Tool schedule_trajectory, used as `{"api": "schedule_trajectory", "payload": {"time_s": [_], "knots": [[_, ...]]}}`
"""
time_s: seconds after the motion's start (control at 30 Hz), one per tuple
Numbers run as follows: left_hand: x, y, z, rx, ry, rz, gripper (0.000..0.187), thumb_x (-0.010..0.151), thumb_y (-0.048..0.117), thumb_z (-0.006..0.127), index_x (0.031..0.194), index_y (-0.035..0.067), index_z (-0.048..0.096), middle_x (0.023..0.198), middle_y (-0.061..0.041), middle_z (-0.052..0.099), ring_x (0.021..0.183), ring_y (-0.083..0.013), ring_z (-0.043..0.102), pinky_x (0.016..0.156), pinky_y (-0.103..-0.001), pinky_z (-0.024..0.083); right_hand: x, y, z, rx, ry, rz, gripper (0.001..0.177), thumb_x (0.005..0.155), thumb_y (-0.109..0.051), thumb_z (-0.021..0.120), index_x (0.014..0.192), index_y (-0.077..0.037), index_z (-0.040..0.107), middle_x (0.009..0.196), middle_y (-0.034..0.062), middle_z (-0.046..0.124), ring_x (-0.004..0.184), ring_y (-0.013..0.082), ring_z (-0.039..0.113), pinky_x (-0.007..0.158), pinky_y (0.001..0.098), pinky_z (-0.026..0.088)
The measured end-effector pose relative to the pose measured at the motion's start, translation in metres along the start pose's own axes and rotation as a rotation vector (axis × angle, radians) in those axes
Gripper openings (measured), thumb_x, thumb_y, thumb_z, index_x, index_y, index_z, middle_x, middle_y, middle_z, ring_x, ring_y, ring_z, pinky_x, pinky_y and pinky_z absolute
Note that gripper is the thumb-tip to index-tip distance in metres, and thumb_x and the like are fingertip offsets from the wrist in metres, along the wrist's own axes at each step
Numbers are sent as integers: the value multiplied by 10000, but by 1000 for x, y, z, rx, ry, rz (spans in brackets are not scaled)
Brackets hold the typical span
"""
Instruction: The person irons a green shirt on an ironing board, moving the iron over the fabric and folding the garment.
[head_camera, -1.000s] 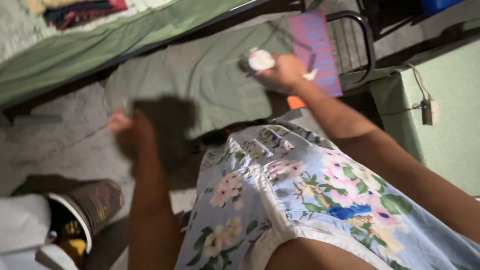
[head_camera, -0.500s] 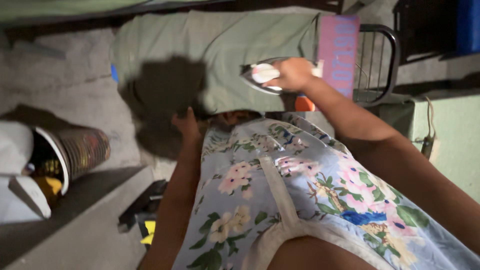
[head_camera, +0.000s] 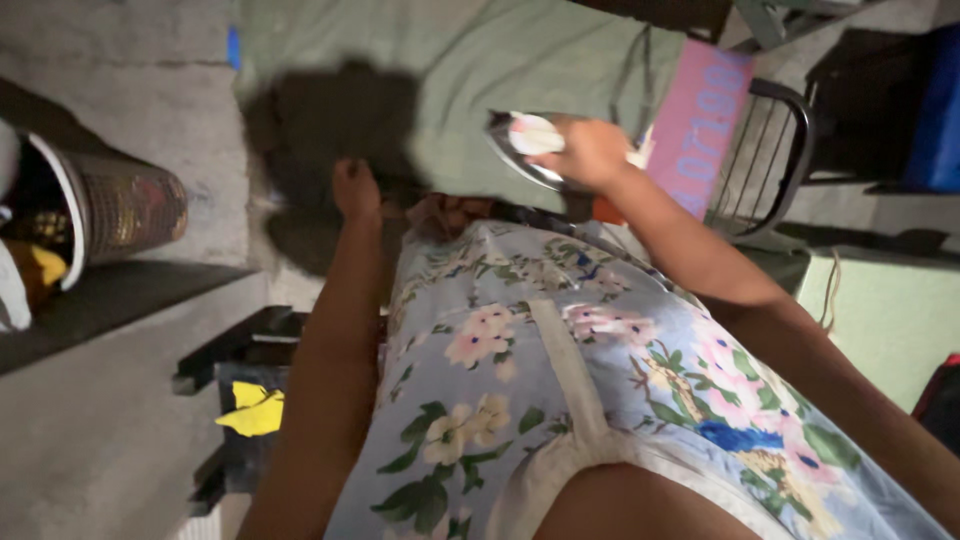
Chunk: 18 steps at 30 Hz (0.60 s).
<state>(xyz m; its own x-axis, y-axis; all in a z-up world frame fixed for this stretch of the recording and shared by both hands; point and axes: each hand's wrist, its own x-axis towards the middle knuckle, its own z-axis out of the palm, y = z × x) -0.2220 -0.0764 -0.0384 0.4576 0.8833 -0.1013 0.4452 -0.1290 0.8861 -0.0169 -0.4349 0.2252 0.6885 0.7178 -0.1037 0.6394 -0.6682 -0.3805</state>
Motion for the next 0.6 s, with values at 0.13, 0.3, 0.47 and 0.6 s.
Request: {"api": "schedule_trajectory", "payload": {"time_s": [0.13, 0.3, 0.47, 0.6], "knots": [[7, 10, 3, 204, 52, 180, 247, 969, 256, 648, 1094, 43, 641, 1058, -185, 689, 985, -365, 677, 881, -454, 527, -32, 32, -17, -70, -25, -17, 517, 808, -616, 804, 1091, -185, 764, 934, 147, 757, 802, 381, 721, 678, 492, 563], [2, 33, -6, 394, -6, 149, 301, 972, 339, 622, 1119, 77, 619, 1108, -198, 691, 1041, -440, 649, 845, -534, 505, -39, 38, -11, -75, -47, -13, 510, 782, -657, 771, 973, -184, 777, 867, 138, 753, 761, 371, 721, 653, 487, 564], [-11, 50, -26, 460, -107, 89, 287, 981, 366, 608, 1134, 123, 611, 1106, -153, 704, 1048, -414, 661, 855, -558, 499, -7, 5, 20, -167, -26, -128, 606, 745, -725, 750, 988, -171, 781, 800, 149, 741, 678, 366, 712, 572, 506, 538], [-10, 43, -38, 520, -167, 141, 303, 1000, 396, 606, 1148, 132, 626, 1127, -163, 696, 1065, -412, 650, 865, -557, 496, 30, -49, 62, -87, 56, -252, 573, 742, -673, 742, 1060, -199, 786, 754, 135, 736, 657, 371, 713, 560, 532, 527]]}}
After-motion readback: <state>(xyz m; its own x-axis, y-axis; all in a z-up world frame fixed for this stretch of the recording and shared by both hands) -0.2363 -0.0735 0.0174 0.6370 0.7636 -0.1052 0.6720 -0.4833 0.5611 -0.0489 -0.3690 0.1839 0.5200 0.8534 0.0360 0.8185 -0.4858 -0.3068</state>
